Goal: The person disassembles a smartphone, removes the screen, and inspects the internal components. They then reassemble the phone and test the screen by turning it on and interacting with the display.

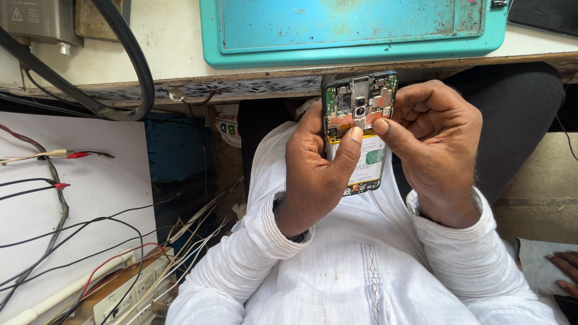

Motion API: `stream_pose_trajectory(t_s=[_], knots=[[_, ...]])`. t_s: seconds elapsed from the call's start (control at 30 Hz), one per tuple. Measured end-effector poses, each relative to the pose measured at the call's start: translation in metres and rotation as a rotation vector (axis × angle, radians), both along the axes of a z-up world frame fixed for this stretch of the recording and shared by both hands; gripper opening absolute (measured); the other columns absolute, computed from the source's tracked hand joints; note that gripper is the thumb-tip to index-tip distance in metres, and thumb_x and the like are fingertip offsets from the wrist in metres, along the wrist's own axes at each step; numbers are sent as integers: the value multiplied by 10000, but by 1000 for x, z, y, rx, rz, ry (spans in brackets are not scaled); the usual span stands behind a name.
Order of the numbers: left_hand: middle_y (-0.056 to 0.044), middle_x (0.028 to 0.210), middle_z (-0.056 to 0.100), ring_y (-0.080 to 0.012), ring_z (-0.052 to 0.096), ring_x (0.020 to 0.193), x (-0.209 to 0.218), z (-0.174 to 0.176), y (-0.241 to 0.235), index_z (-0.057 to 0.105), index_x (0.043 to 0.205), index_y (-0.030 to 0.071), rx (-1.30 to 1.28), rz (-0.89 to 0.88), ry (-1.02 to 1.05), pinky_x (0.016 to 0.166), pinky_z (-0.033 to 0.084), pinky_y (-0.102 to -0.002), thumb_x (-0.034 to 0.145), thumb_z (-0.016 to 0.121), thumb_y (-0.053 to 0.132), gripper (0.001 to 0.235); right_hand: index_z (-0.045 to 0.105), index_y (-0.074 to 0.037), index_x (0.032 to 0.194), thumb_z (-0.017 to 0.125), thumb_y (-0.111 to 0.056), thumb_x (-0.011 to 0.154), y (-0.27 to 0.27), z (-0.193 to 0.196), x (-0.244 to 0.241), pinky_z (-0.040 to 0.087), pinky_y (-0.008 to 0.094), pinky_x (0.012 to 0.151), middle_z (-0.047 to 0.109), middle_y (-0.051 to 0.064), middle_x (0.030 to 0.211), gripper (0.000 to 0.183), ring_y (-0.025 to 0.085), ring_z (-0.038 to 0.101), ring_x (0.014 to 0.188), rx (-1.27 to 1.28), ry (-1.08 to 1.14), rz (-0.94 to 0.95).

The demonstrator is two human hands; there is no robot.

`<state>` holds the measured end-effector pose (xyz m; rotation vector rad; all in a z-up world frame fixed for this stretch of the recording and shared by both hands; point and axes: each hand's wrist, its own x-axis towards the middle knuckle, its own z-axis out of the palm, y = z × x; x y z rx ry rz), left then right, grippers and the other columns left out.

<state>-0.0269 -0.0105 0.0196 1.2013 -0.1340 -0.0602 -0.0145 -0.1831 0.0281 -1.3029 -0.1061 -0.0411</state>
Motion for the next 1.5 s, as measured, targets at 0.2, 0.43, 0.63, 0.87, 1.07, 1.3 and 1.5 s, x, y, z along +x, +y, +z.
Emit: stream_pose_trajectory(t_s=[0.2,0.43,0.63,0.87,1.07,1.3,1.5], knots=[[-112,1111,698,-73,670,967,-2,2,4,530,1298,-34,-108,-110,67,861,581,-231,1118,542,43,197,624,74,1141,760,84,999,-1,-2,1,616,223,824,727,169,1025,196,141,736,917,60,10,15],[-163,1233,652,-107,653,1099,0,1,12,441,1399,-70,-179,-226,53,992,574,-273,1075,484,9,337,625,87,1142,764,83,1003,-3,-1,-1,624,244,869,728,182,1052,197,151,740,937,136,46,15],[-158,1202,663,-109,681,1056,0,3,12,441,1406,-50,-101,-218,43,932,603,-271,1077,494,25,341,629,80,1152,746,51,1006,-4,2,1,641,266,867,734,188,1057,189,167,753,948,169,27,39],[-111,1126,696,-69,668,1002,1,8,4,539,1307,-33,-65,-137,36,877,581,-237,1125,594,48,206,607,74,1139,752,72,1023,-1,0,-2,620,232,838,723,163,1024,187,136,731,924,93,17,11],[-68,1095,744,-53,689,941,3,6,-1,599,1215,0,-12,-46,58,846,591,-229,1088,625,92,158,602,52,1152,740,70,989,2,0,-4,603,227,859,725,139,1036,215,126,727,936,69,50,-12],[-119,1153,723,-142,702,1004,14,-11,2,618,1280,-9,-372,-97,263,900,601,-305,1040,673,49,253,625,81,1141,778,43,979,5,3,2,528,199,796,696,84,965,226,60,630,855,-49,78,-15],[-256,1223,684,-342,743,1045,20,-18,8,527,1355,46,-646,-259,423,900,640,-454,1013,542,122,350,725,2,1082,776,-52,930,-33,38,43,592,216,705,747,32,906,170,70,702,785,-478,0,84]])
